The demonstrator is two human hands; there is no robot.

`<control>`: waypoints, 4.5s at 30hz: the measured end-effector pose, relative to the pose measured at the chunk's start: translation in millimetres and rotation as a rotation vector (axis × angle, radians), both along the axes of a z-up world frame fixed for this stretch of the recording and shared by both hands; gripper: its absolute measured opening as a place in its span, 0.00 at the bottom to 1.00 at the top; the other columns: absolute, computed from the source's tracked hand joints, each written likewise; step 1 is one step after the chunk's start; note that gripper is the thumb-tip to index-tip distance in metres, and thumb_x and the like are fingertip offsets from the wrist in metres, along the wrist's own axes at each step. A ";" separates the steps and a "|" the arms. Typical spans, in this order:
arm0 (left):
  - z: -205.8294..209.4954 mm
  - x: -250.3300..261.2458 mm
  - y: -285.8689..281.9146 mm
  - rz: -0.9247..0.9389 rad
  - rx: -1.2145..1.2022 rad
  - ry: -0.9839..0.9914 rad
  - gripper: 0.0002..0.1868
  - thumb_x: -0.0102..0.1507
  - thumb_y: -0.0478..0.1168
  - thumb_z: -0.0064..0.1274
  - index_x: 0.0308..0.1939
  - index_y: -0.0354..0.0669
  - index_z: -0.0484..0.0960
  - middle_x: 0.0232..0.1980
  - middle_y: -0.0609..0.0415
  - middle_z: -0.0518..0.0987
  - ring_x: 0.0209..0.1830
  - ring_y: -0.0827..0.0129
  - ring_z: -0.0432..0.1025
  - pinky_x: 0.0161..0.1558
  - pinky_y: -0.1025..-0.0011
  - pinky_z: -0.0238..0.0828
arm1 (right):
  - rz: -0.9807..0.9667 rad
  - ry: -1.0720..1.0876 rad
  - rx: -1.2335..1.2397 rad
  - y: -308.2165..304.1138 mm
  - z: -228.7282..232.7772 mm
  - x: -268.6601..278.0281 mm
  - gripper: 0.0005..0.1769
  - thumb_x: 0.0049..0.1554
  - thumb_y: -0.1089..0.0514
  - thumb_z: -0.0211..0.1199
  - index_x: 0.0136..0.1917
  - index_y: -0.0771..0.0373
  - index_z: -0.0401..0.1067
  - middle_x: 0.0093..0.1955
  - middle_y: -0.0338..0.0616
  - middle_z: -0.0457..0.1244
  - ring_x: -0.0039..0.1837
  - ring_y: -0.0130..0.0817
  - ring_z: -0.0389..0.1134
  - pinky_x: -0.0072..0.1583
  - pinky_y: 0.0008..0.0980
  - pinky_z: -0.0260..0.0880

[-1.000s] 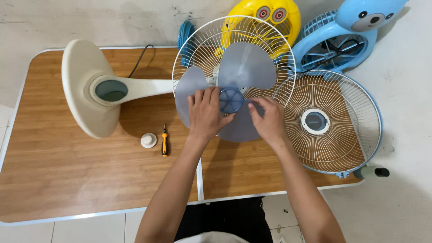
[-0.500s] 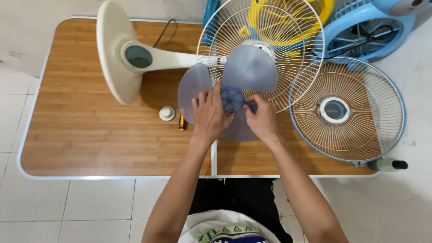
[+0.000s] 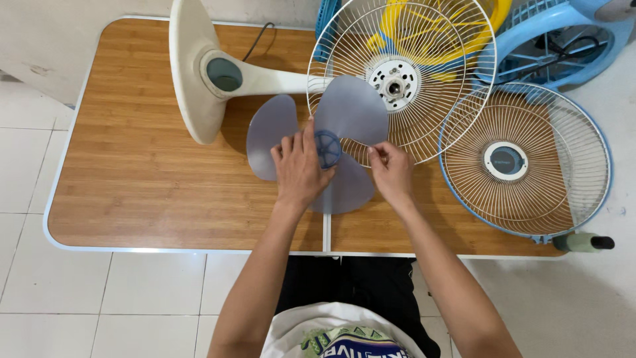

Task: The person assembles a table fan on a wooden table. They attach the front grille, secure the fan blade with a central cap, and then attach the rear grille to complete the assembly.

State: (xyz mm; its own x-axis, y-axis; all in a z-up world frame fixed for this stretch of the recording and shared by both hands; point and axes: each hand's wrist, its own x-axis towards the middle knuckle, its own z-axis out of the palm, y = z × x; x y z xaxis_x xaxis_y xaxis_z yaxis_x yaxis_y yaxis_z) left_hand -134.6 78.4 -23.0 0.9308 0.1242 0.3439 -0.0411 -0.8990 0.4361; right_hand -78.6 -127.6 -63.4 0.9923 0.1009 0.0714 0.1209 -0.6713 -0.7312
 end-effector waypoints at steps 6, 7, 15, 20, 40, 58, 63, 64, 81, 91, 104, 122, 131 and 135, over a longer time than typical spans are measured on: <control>-9.2 8.2 8.3 0.015 0.066 0.052 0.60 0.45 0.50 0.75 0.75 0.41 0.58 0.57 0.48 0.75 0.57 0.53 0.65 0.59 0.49 0.55 | 0.165 -0.030 -0.256 -15.1 -16.5 6.4 0.30 0.53 0.56 0.70 0.68 0.59 0.69 0.79 0.52 0.50 0.81 0.52 0.45 0.77 0.55 0.42; -11.1 10.4 8.9 0.019 0.058 0.060 0.59 0.46 0.50 0.74 0.75 0.40 0.58 0.57 0.48 0.74 0.57 0.53 0.65 0.59 0.49 0.55 | 0.176 0.011 -0.280 -15.1 -17.1 7.2 0.33 0.52 0.56 0.69 0.70 0.58 0.68 0.81 0.49 0.48 0.82 0.51 0.41 0.78 0.55 0.39; -18.8 24.4 11.7 0.039 0.086 0.115 0.59 0.46 0.51 0.74 0.76 0.42 0.58 0.58 0.47 0.73 0.59 0.51 0.64 0.59 0.50 0.55 | 0.208 0.107 -0.395 -13.0 -11.2 12.0 0.24 0.59 0.62 0.60 0.68 0.50 0.71 0.83 0.43 0.46 0.84 0.52 0.38 0.80 0.53 0.38; -18.8 37.0 12.1 0.047 0.078 0.128 0.60 0.46 0.52 0.74 0.76 0.42 0.57 0.61 0.47 0.73 0.60 0.52 0.64 0.59 0.50 0.55 | 0.220 0.085 -0.401 -9.8 -13.9 20.3 0.23 0.60 0.64 0.56 0.68 0.52 0.72 0.82 0.46 0.47 0.84 0.56 0.37 0.76 0.53 0.39; -19.1 52.4 15.2 0.037 0.062 0.139 0.63 0.45 0.52 0.76 0.77 0.43 0.55 0.60 0.47 0.74 0.60 0.52 0.64 0.58 0.49 0.55 | 0.179 0.166 -0.391 13.2 2.9 37.2 0.23 0.56 0.62 0.65 0.65 0.58 0.72 0.75 0.48 0.57 0.80 0.54 0.47 0.77 0.53 0.43; 14.7 -14.6 73.0 0.055 -0.054 0.186 0.64 0.41 0.47 0.76 0.76 0.44 0.55 0.58 0.47 0.77 0.61 0.49 0.65 0.59 0.46 0.54 | 0.119 -0.318 -0.166 85.0 63.4 -1.5 0.21 0.53 0.62 0.70 0.59 0.66 0.72 0.59 0.55 0.62 0.64 0.50 0.63 0.65 0.46 0.64; 17.7 -25.5 73.0 0.008 -0.039 0.211 0.63 0.41 0.44 0.75 0.77 0.45 0.57 0.58 0.49 0.78 0.61 0.51 0.66 0.60 0.47 0.54 | 0.367 -0.416 -0.258 94.9 58.5 -11.0 0.30 0.49 0.62 0.73 0.65 0.62 0.70 0.70 0.59 0.53 0.74 0.60 0.51 0.73 0.54 0.55; 18.0 -27.8 75.1 0.000 -0.035 0.222 0.62 0.41 0.43 0.75 0.76 0.47 0.58 0.58 0.49 0.77 0.62 0.52 0.66 0.60 0.47 0.54 | 0.343 -0.357 -0.211 96.2 55.5 -7.6 0.31 0.50 0.62 0.72 0.66 0.63 0.68 0.71 0.59 0.53 0.75 0.59 0.51 0.73 0.54 0.55; -5.9 -59.7 105.4 0.192 -0.139 0.173 0.51 0.49 0.46 0.70 0.72 0.39 0.62 0.63 0.43 0.73 0.61 0.45 0.64 0.59 0.46 0.57 | 0.117 0.375 0.687 149.6 -34.3 -7.3 0.11 0.63 0.69 0.52 0.59 0.63 0.65 0.49 0.44 0.67 0.49 0.29 0.70 0.53 0.31 0.73; -50.3 -61.9 156.5 0.243 -0.188 0.113 0.45 0.49 0.34 0.64 0.71 0.43 0.68 0.61 0.41 0.72 0.61 0.44 0.64 0.58 0.45 0.57 | 0.430 0.218 0.414 164.3 -38.6 5.3 0.14 0.66 0.64 0.51 0.61 0.63 0.74 0.55 0.41 0.70 0.58 0.32 0.69 0.62 0.31 0.68; -73.1 -60.7 166.1 0.195 -0.222 0.011 0.30 0.56 0.28 0.53 0.64 0.43 0.76 0.55 0.46 0.72 0.56 0.49 0.65 0.54 0.49 0.60 | 0.752 -0.258 -0.279 196.3 -13.2 8.4 0.27 0.46 0.67 0.67 0.61 0.57 0.75 0.64 0.45 0.65 0.66 0.51 0.62 0.66 0.48 0.60; -68.4 -20.4 141.0 0.117 -0.214 0.034 0.28 0.55 0.27 0.55 0.60 0.44 0.79 0.54 0.48 0.74 0.56 0.51 0.67 0.57 0.53 0.60 | 0.594 -0.172 -0.107 149.5 -9.8 26.0 0.22 0.49 0.78 0.64 0.56 0.65 0.73 0.58 0.52 0.65 0.59 0.54 0.68 0.58 0.42 0.72; -72.3 2.4 123.6 0.203 -0.186 0.082 0.33 0.44 0.29 0.64 0.55 0.41 0.79 0.56 0.45 0.73 0.57 0.48 0.66 0.56 0.52 0.59 | 0.519 -0.120 -0.109 140.5 -11.1 30.8 0.21 0.52 0.75 0.63 0.59 0.65 0.71 0.59 0.53 0.63 0.58 0.53 0.69 0.57 0.41 0.75; -78.2 10.7 120.0 0.197 -0.155 0.083 0.29 0.47 0.29 0.62 0.53 0.41 0.78 0.57 0.46 0.73 0.58 0.49 0.66 0.58 0.52 0.60 | 0.458 -0.210 -0.179 141.4 -13.7 26.5 0.19 0.56 0.73 0.61 0.61 0.66 0.69 0.61 0.56 0.62 0.59 0.55 0.69 0.57 0.45 0.73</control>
